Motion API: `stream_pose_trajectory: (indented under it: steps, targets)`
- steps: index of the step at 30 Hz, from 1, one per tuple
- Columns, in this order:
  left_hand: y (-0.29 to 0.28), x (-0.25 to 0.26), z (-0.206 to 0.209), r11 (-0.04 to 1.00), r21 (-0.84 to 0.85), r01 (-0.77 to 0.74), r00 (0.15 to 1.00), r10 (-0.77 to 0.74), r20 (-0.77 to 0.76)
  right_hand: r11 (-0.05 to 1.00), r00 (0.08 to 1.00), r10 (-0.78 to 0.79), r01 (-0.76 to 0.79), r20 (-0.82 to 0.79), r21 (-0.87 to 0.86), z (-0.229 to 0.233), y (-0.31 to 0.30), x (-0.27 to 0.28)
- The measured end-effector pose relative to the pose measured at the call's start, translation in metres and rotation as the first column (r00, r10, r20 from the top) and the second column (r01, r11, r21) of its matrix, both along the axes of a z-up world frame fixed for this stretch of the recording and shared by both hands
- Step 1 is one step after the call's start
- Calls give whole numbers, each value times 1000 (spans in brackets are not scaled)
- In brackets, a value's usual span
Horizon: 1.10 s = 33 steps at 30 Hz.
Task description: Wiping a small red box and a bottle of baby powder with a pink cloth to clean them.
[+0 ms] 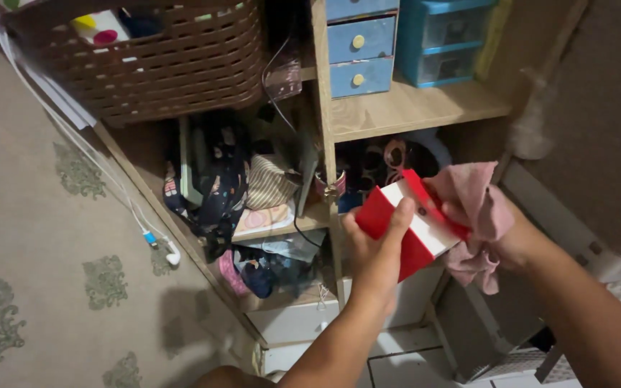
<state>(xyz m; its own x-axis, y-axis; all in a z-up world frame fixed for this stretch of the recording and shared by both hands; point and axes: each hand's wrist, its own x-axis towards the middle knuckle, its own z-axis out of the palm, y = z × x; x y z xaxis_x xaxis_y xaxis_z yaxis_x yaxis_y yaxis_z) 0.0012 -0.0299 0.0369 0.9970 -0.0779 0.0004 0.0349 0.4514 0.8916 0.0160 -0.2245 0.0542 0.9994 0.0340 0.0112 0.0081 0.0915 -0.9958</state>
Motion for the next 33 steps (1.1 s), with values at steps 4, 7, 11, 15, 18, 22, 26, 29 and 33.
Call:
stream_pose_trajectory:
  steps: [4,7,11,15,18,22,26,29,33]
  targets:
    - [4,-2,6,999,51,-5,1000,6,-20,925,986,29,36,162,-379,-22,-12,11]
    - [6,-3,9,997,81,20,1000,-20,-7,915,978,112,-32,176,-403,-9,-2,2]
    - [2,7,-8,992,-48,120,985,-113,131,839,912,238,-20,334,-544,5,-10,-7]
    - [4,-4,1,987,-10,157,978,-154,144,809,927,236,-21,293,-587,19,-11,-14]
    - [5,-12,-1,982,-18,189,940,-176,291,792,925,290,-88,245,-604,28,-8,-21]
    - [3,-18,-2,961,-92,262,874,-195,445,817,830,488,-324,272,-477,32,-4,-32]
    - [9,-15,10,963,-52,263,893,-222,391,831,911,344,-184,226,-525,24,12,-26]
    - [7,-18,9,957,-65,282,883,-232,409,845,940,292,-168,176,-508,29,8,-31]
    - [7,-10,3,954,-11,301,864,-268,426,847,922,327,-189,207,-496,38,4,-33]
